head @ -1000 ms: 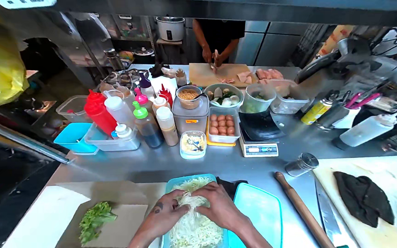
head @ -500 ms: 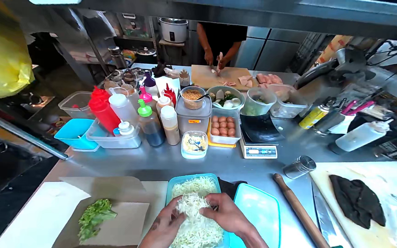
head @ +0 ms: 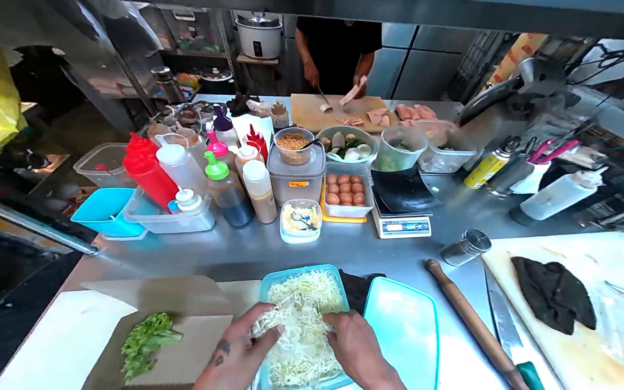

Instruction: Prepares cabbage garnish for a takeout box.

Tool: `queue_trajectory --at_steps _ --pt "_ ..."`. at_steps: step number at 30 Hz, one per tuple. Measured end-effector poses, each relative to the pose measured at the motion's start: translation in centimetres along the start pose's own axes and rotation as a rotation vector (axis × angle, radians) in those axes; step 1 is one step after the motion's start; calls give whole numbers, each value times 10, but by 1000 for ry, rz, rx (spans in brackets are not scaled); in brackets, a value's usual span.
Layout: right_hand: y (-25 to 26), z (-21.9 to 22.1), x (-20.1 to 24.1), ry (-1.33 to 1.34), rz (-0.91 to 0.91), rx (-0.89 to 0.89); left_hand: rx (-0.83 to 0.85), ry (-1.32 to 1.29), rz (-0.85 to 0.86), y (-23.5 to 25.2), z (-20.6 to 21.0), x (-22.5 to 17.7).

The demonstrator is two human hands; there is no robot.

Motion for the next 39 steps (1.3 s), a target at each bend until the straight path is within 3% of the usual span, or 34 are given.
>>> queue_trajectory --at_steps 4,7,9,12,14,18,20,23,27,31,34,39 --pt "1 -16 11 -18 -139 19 37 -105 36 5 -20 -23" --pt "4 -38 29 34 -383 -25 136 -249 5 12 -22 -38" --pt "7 -40 45 174 -537 50 195 -360 -40 21 -18 -42" --pt "24 -27 49 419 -540 172 207 -431 -94 40 -8 -27" --pt "35 -24 40 588 -502 164 131 -313 -70 51 -6 -12" --pt "34 -19 26 773 -442 214 54 183 -32 54 16 0" --pt "30 -21 23 681 -419 189 70 397 -63 50 39 -1" --pt "17 -32 28 250 -322 47 131 579 -107 44 64 -7" --pt "12 -14 46 -160 -252 45 280 575 -257 42 80 4" --pt "23 -2 43 -240 -256 71 396 314 -170 39 71 22" --pt "27 -4 33 -245 -217 75 419 272 -90 32 55 19" --pt "15 -32 38 -27 -295 34 366 287 -202 29 40 21"
Point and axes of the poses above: each hand's wrist, its own y-axis towards the middle knuckle, its own z-axis out of the palm, x = y × z, the point moved 10 cm from there along y, towards the middle knuckle, and after that the axes turned 10 degrees about x, right-handed, at the moved point
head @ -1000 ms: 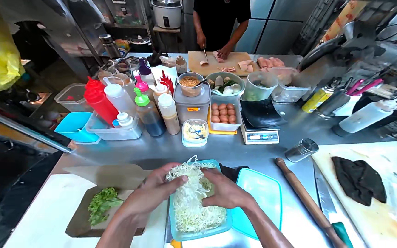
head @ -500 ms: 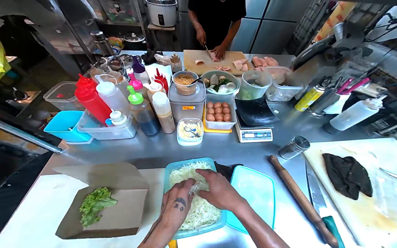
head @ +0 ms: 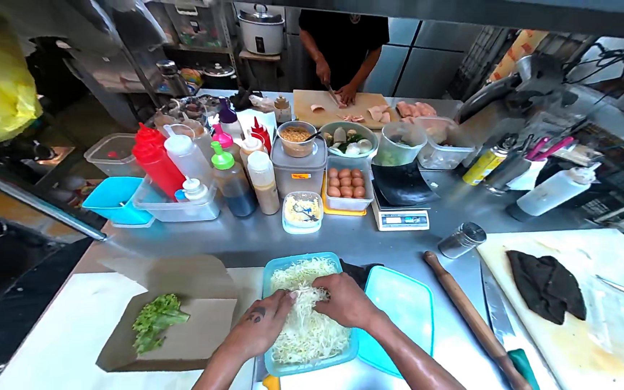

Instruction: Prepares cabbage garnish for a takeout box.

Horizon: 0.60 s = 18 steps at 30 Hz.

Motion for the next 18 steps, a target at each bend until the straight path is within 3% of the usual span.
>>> queue_trajectory --at_steps 3,7,9,12,18 --pt "-4 -9 7 76 -29 -97 3 -229 -15 6 6 8" --pt "2 0 9 199 -3 -232 36 -657 99 11 12 4" --pt "6 8 13 193 -46 -237 -10 -704 140 14 11 3" --pt "3 5 18 119 -98 -99 -163 -508 134 13 -4 10" --pt "2 34 0 -322 120 82 -328 -33 0 14 -28 10"
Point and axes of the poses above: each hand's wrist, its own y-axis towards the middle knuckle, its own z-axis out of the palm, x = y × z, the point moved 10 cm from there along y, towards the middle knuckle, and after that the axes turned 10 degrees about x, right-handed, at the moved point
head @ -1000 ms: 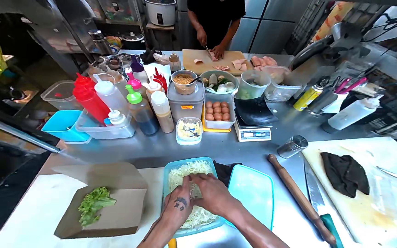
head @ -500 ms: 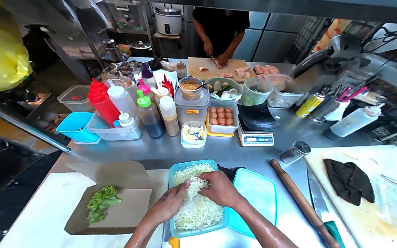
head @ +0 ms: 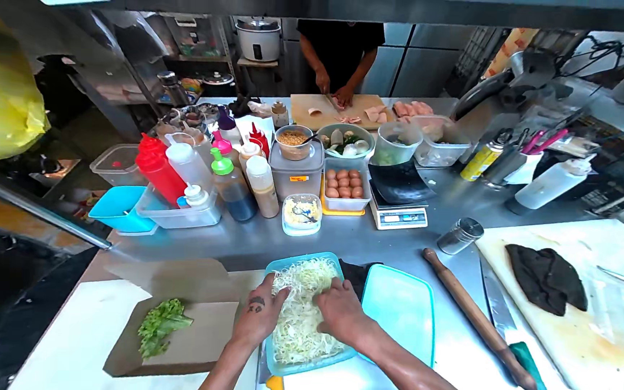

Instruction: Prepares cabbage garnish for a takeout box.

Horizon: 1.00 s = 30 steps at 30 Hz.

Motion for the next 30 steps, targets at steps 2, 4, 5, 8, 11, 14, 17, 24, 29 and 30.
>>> queue_trajectory --at_steps 2,4,5,8,11,14,17,24,29,30 --pt "-4 -4 -1 31 -12 -26 -4 95 -51 -3 0 -6" --pt "-14 -25 -2 187 -81 -94 21 115 -61 -7 1 -12" --pt "-18 -34 -2 270 -120 -130 36 77 -36 -8 3 -13" --pt "-19 -49 -1 444 -184 -201 114 -249 52 -9 14 -16" --pt "-12 -48 -7 584 -187 -298 269 -420 26 -15 24 -14" --pt "-6 -43 -12 693 -224 -335 339 -414 118 -15 29 -9" --pt "-5 -36 -19 773 -290 -240 352 -425 181 -12 30 0" --pt "-15 -11 -11 307 -149 -209 328 -338 79 -17 13 -8" --pt "-17 -8 -16 156 -104 -106 331 -307 176 -33 -16 -37" --pt "-21 -15 -17 232 -171 -122 350 -339 213 -35 -20 -43"
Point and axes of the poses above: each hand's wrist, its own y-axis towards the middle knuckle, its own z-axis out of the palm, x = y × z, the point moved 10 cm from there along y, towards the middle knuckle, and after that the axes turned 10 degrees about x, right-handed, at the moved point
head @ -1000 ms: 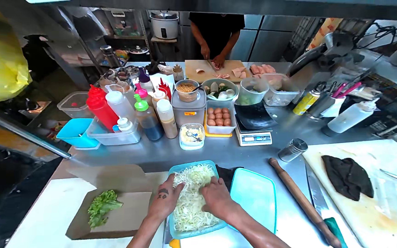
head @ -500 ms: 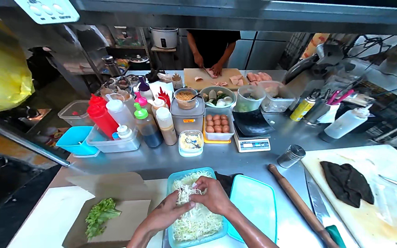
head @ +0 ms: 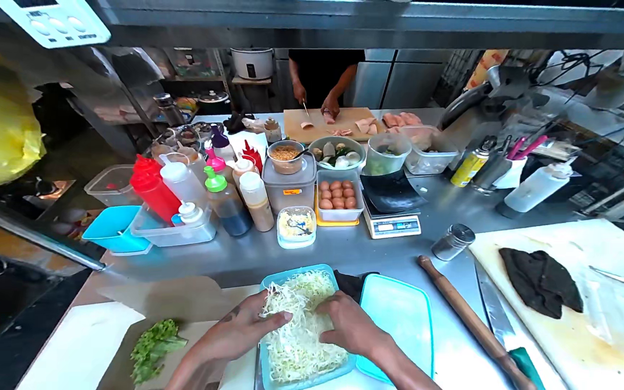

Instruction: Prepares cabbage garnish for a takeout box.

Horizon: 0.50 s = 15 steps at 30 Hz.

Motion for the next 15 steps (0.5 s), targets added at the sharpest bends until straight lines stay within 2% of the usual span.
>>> queue_trajectory --at_steps 3,6,9,11,15 --pt "-3 -24 4 454 -270 -94 76 -109 79 0 2 -11" --pt "13 -4 0 945 -379 -32 155 -210 99 13 13 -2" --pt "25 27 -9 1277 -275 40 126 -182 71 28 19 21" --pt "25 38 -15 1369 -150 37 36 56 -15 33 18 33" --pt "16 41 -10 1506 14 -9 -54 505 -241 35 43 28"
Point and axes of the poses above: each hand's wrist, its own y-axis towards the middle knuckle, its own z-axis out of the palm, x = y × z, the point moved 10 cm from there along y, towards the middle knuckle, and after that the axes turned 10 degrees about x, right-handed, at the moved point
